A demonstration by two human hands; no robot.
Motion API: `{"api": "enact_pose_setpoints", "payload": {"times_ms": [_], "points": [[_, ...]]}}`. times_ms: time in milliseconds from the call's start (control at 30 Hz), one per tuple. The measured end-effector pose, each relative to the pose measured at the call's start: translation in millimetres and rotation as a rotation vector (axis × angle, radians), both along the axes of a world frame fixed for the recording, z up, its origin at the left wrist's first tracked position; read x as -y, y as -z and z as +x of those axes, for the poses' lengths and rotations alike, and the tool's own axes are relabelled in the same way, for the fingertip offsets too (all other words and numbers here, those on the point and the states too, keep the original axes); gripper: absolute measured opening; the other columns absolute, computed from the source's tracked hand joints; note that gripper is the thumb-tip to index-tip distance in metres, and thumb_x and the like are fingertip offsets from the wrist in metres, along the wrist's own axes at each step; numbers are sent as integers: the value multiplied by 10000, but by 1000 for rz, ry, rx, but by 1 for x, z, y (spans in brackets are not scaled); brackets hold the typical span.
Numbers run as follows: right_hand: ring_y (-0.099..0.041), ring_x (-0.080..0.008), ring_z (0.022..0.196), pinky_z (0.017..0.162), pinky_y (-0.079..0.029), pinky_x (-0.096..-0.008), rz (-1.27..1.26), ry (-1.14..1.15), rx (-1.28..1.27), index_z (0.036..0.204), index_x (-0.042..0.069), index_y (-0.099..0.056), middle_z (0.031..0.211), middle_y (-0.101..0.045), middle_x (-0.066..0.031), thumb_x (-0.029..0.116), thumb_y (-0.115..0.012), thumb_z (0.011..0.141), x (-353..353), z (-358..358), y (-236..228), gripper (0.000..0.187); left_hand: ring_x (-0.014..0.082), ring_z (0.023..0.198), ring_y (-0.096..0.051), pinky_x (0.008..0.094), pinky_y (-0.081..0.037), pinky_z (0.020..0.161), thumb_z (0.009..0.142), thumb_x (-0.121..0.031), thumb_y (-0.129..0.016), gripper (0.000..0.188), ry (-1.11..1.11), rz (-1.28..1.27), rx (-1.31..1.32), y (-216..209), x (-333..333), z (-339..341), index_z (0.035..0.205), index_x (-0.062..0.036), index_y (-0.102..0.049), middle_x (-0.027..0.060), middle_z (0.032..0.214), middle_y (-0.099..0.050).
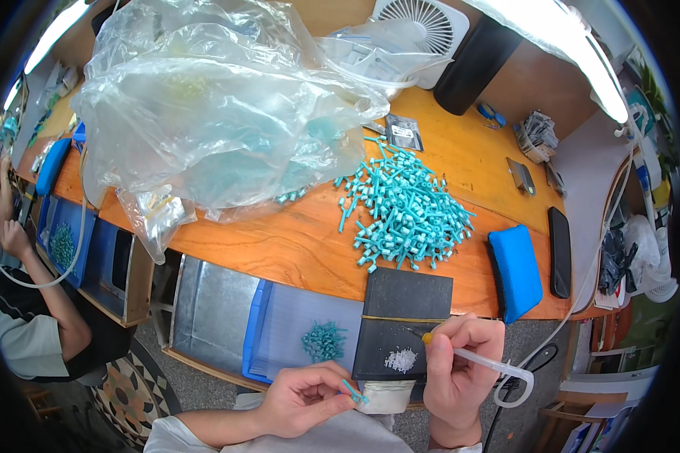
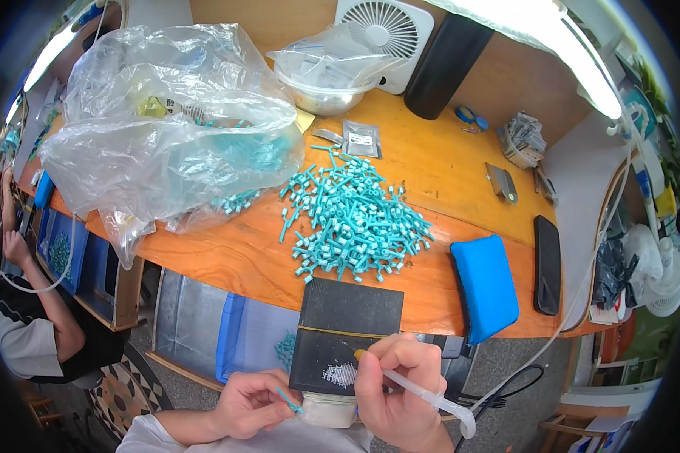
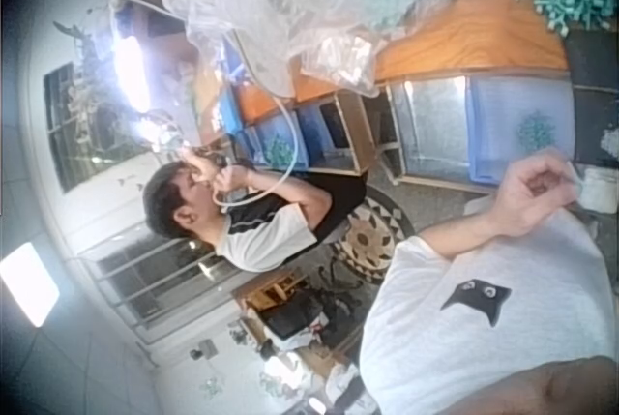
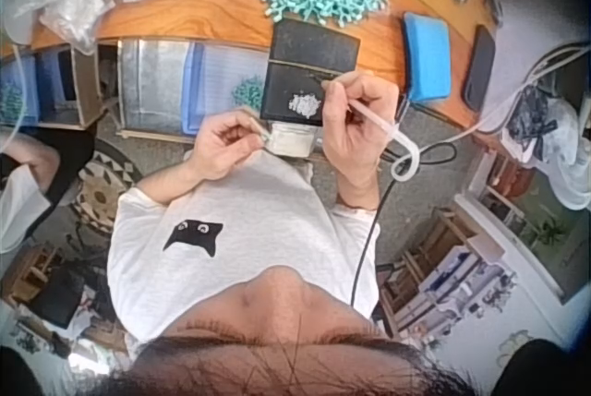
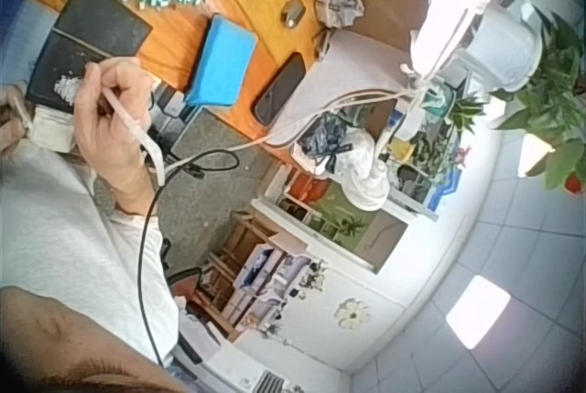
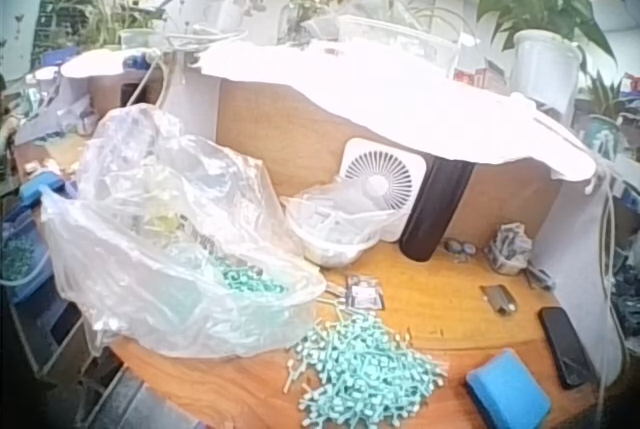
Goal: Assembling small blue plastic components with a glue dispenser and small white beads.
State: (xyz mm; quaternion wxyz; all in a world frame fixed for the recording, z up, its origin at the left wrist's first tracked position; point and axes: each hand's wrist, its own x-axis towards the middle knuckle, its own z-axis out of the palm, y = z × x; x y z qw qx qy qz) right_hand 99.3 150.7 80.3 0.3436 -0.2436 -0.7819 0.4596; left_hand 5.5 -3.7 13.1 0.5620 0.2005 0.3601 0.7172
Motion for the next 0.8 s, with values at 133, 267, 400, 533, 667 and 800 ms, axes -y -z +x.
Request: {"api": "enact_pose_setpoints", "payload": {"times_ms": [133,267,400,533,667,800], "points": [[-403,-85,558,506,-339,-189,-4,-1,-6,822,34,-320,674,-464,-84,-27,-463,816,-1,2,2,155,43,700,-520,149,-395,535,818,54,-530,116,38,17,56,3,2,-1,929,44,-560,91,964,-506],[-398,-82,549,496,-338,-188,4,-4,-3,823,36,-317,670,-462,-82,-24,-462,816,-2,2,4,157,83,534,-451,205,-346,446,816,52,-520,103,2,-4,0,1,0,0,912,42,-557,115,909,-526],[-399,-84,550,499,-339,-190,12,-5,3,821,39,-312,670,-458,-82,-26,-458,814,-2,3,2,160,83,539,-451,205,-345,449,816,53,-519,105,-3,10,-3,0,0,1,913,42,-557,115,911,-525],[-409,-96,564,511,-348,-200,22,-11,-25,821,41,-310,683,-443,-85,-32,-461,805,-1,3,3,168,45,700,-523,150,-397,537,814,59,-533,119,35,17,55,3,2,-1,929,46,-558,102,974,-505],[-418,-108,580,528,-356,-212,3,67,-45,823,41,-310,700,-430,-88,-37,-468,797,5,0,4,177,43,694,-522,150,-393,531,814,60,-533,119,36,16,58,4,2,-1,930,44,-559,99,973,-506],[-425,-115,593,544,-360,-215,6,49,-34,827,38,-312,716,-427,-89,-43,-471,793,5,2,5,181,41,688,-520,149,-387,526,816,57,-532,118,44,21,66,3,2,-1,930,41,-560,94,972,-507]]}}
